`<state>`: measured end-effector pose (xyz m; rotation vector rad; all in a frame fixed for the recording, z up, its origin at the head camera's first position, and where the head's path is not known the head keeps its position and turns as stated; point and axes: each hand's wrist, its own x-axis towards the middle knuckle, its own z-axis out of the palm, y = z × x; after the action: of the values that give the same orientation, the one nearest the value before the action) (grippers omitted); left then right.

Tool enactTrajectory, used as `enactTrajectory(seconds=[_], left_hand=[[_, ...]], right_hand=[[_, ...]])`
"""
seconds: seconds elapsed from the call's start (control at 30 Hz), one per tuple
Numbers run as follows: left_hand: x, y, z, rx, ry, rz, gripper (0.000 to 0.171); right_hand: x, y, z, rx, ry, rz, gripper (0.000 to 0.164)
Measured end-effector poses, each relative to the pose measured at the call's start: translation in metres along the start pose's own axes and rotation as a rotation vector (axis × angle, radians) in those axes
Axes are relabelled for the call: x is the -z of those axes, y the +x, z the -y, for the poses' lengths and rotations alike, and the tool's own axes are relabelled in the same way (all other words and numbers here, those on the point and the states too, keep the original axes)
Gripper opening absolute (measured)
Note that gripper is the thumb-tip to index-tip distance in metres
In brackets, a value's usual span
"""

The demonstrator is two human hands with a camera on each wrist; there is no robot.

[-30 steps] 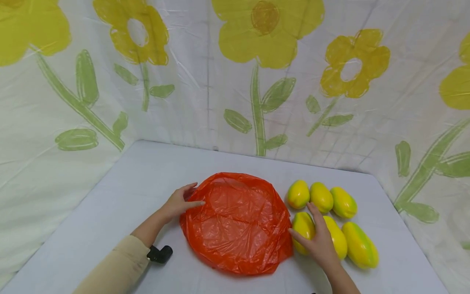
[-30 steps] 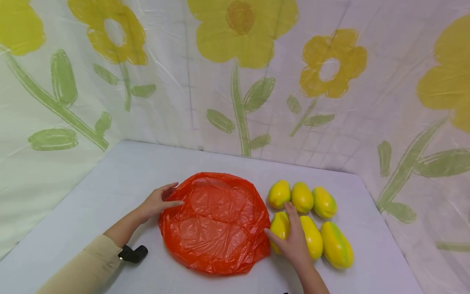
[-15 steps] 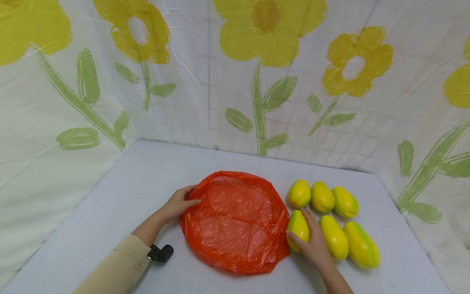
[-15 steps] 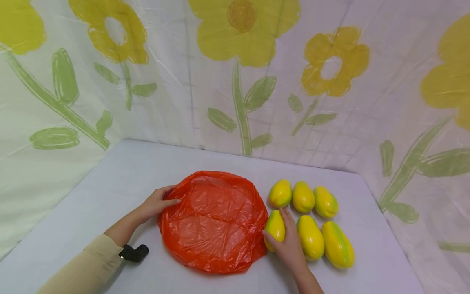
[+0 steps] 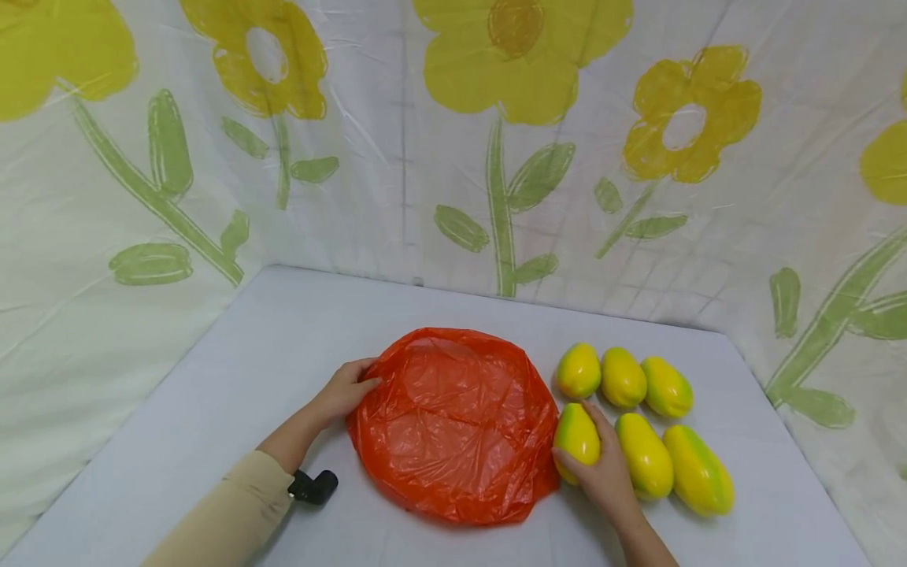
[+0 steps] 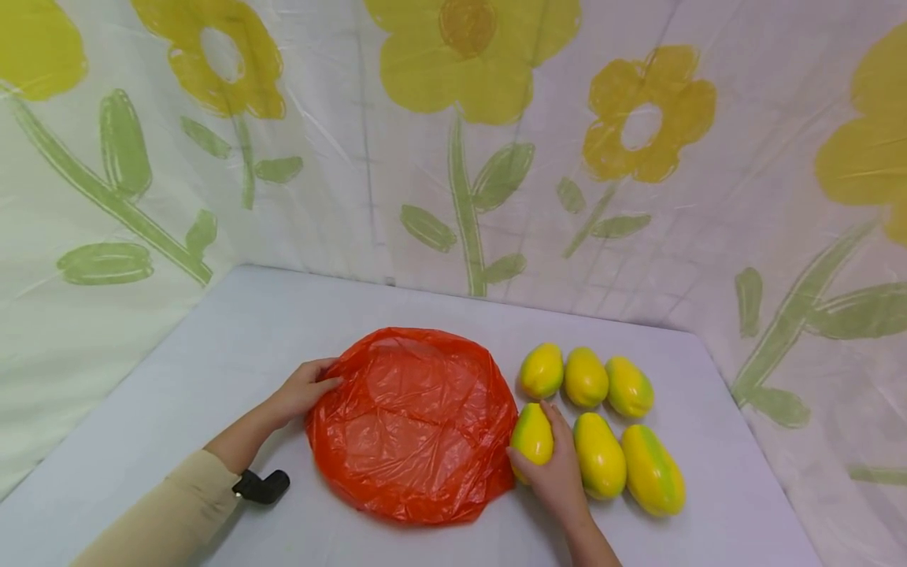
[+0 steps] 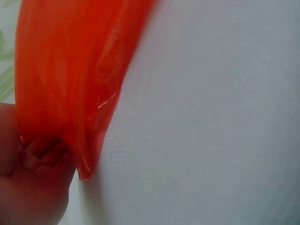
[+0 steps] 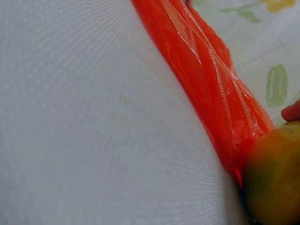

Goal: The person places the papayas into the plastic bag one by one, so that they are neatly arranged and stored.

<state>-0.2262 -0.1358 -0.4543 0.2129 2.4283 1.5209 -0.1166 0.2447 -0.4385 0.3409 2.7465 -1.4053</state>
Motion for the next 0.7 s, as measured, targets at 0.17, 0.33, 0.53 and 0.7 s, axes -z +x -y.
enactTrajectory(seconds=[0.17, 0.33, 0.53, 0.7], left_hand=[[0.001, -0.001, 0.000, -0.015, -0.015, 0.012, 0.038], [0.000, -0.001, 0.001, -0.020, -0.031, 0.019, 0.036], [-0.001, -0.001, 0.002, 0.000, -0.038, 0.009, 0.035], [-0.001, 0.000, 0.002, -0.007, -0.021, 0.005, 0.036]], right_hand=[[0.000, 0.000, 0.000, -0.014, -0.005, -0.001, 0.089], [0.001, -0.002, 0.003, -0.018, -0.009, -0.007, 0.088], [0.002, -0.004, 0.009, -0.052, 0.015, -0.012, 0.086], [0.005, -0.005, 0.016, -0.097, 0.055, -0.008, 0.085]])
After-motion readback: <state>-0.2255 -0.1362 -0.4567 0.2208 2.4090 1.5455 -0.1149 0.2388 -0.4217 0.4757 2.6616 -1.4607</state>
